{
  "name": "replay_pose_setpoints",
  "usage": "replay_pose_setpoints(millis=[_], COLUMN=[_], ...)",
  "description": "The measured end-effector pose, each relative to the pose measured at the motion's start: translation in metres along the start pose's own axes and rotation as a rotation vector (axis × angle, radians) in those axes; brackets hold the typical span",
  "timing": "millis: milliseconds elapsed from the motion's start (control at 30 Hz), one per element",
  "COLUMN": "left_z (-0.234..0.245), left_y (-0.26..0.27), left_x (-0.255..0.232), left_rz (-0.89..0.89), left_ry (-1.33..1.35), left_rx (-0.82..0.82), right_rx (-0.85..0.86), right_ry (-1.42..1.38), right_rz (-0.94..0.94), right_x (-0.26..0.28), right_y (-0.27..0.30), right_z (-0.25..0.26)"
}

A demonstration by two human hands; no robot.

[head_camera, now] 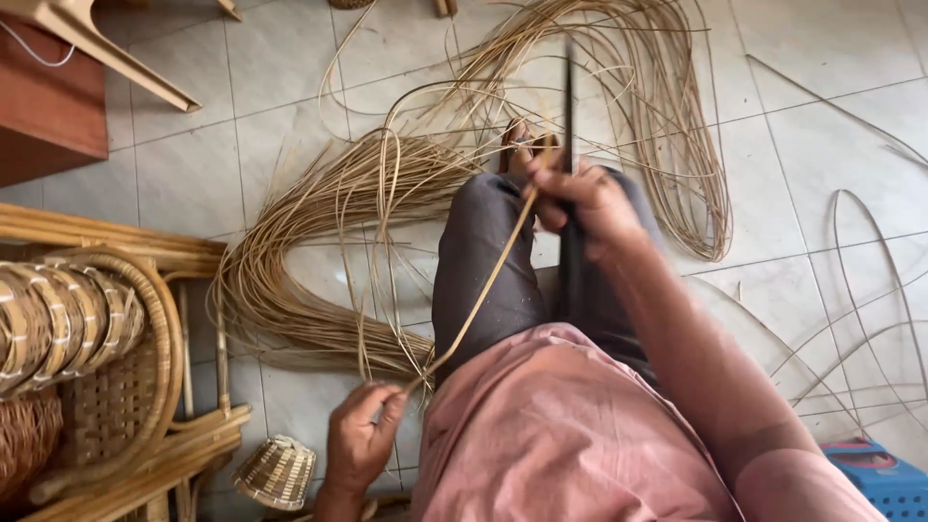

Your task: A person is sitting on the floor, using a knife to shave and trim thin strips of rattan for basket weaving.

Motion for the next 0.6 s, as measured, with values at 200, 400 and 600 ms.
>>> replay_pose_setpoints(millis=[200,400,600], left_z=[0.048,0.037,-0.001], left_y=[-0.032,-0.063,-0.102], left_x=[-0.068,-0.163,-0.206], left_rz=[-0.240,-0.452,-0.478], left_ry=[-0.123,-0.116,-0.080], left_rx=[-0.144,-0.131,-0.150], right_rx=[-0.084,0.043,0.195], right_ry=[-0.051,-0.141,-0.045], right_rz=[0.201,0.296,0.260], right_x=[0.067,0.099,0.061], right_y=[0.018,0.047,0.082], right_z=[0.062,0.069,-0.024])
Point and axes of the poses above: each hand's wrist, its own y-axis away from the middle knuckle, its own z-axis out of the back of the hand, x = y × z, the point moved 9 cm from there along -y, towards the middle knuckle, and after that the axes turned 1 degree about -z, right-handed, at the moved point
